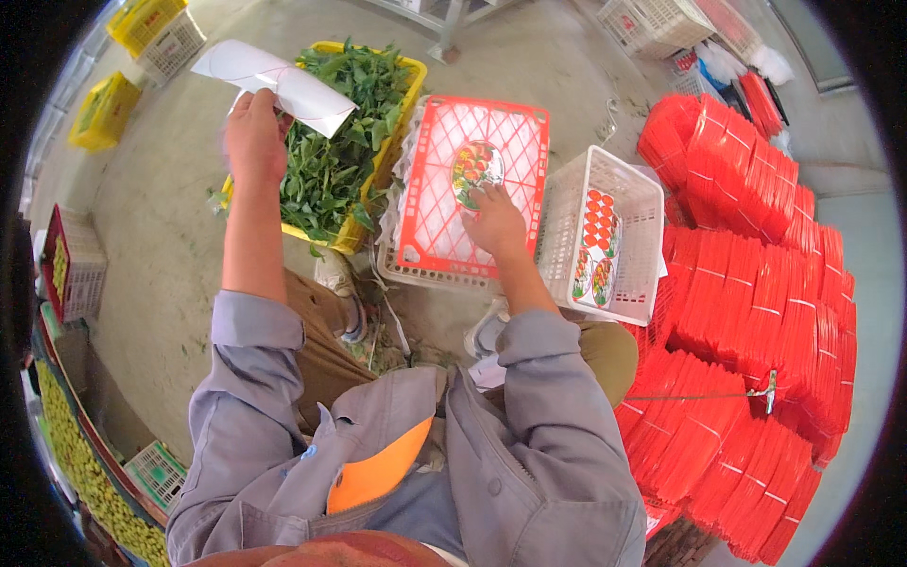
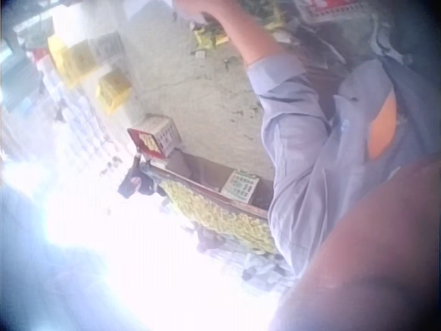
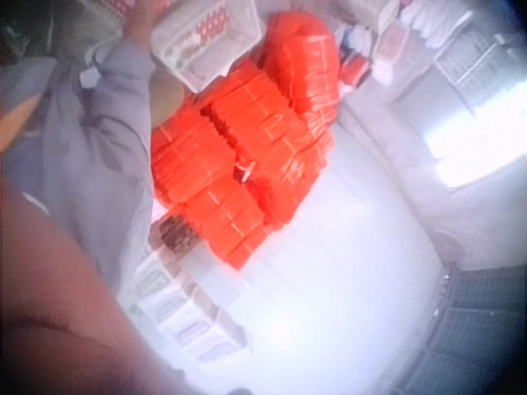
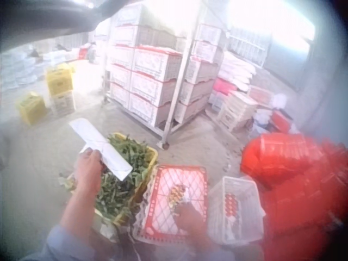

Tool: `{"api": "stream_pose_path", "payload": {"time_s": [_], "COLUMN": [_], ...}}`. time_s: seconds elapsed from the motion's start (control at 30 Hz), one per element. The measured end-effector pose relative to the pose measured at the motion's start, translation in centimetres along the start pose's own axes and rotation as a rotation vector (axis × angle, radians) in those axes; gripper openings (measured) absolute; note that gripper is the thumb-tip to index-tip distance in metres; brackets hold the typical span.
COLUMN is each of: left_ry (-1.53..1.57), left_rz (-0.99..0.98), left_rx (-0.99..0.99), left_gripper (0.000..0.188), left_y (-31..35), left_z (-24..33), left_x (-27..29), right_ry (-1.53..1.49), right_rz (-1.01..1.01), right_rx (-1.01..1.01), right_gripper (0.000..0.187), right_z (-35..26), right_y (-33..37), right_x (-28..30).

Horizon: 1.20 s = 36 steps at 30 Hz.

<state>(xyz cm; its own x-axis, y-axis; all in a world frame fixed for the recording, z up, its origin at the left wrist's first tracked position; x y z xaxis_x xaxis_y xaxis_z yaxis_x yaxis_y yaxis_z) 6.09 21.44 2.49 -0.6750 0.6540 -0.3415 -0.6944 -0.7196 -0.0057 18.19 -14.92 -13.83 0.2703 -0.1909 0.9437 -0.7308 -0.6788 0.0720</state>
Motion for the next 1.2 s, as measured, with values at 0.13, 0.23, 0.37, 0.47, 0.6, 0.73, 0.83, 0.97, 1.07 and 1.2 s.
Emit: {"api": "stream_pose_path", "payload": {"time_s": [0.13, 0.23, 0.37, 0.47, 0.6, 0.73, 0.83, 0.97, 1.07, 1.2], "left_ry": [-0.465, -0.168, -0.169, -0.295, -0.355, -0.495, -0.632, -0.746, -0.835, -0.620], "left_rz": [0.073, 0.090, 0.024, 0.036, 0.043, -0.025, -0.205, -0.297, -0.254, 0.393], "left_rx": [0.041, 0.002, -0.046, -0.051, -0.127, -0.090, -0.059, -0.041, -0.069, -0.246], "left_gripper": [0.014, 0.013, 0.012, 0.014, 0.019, 0.026, 0.030, 0.033, 0.038, 0.028], "left_y": [0.4, 0.5, 0.3, 0.5, 1.6, 3.2, 5.1, 7.5, 7.4, 6.5], "left_z": [0.6, 0.1, 0.2, 0.8, 1.3, 1.7, 1.8, 2.4, 4.0, 9.2], "left_x": [0.4, -0.1, -0.4, 0.5, 0.0, -0.1, 0.0, 1.3, 4.2, 13.2], "right_ry": [0.188, 0.148, 0.206, 0.218, -0.797, -2.101, -2.336, -2.109, -1.863, -1.870], "right_rz": [0.242, 0.096, -0.189, -0.194, -0.105, -0.583, -0.692, -0.478, -0.130, 0.103], "right_rx": [0.098, -0.120, -0.137, -0.149, -0.098, -0.111, 0.032, 0.034, 0.089, 0.383], "right_gripper": [0.066, 0.075, 0.078, 0.079, 0.082, 0.077, 0.069, 0.050, 0.050, 0.070], "right_z": [-1.4, 0.3, 1.9, 1.3, -4.5, -15.0, -19.0, -18.8, -17.2, -16.8], "right_y": [-2.4, -5.4, -5.9, -5.5, -6.3, -6.9, -9.6, -13.7, -15.3, -14.9], "right_x": [1.9, -1.3, -5.0, -3.1, 1.2, 1.8, 2.0, 1.3, 4.8, 10.6]}}
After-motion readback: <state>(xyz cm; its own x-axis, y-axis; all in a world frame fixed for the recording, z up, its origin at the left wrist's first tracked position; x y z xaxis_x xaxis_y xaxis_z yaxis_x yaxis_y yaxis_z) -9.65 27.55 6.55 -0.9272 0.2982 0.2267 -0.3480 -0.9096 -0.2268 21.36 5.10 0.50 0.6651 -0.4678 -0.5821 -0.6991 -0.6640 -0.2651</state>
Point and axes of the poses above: each hand's wrist, its own y-axis away from the middle knuckle, its own x-axis out of the back of the hand, z = x × y, the point moved 7 cm from there along -y, towards the middle knuckle, and after that the axes turned 12 degrees about -z, right-handed, at the moved point
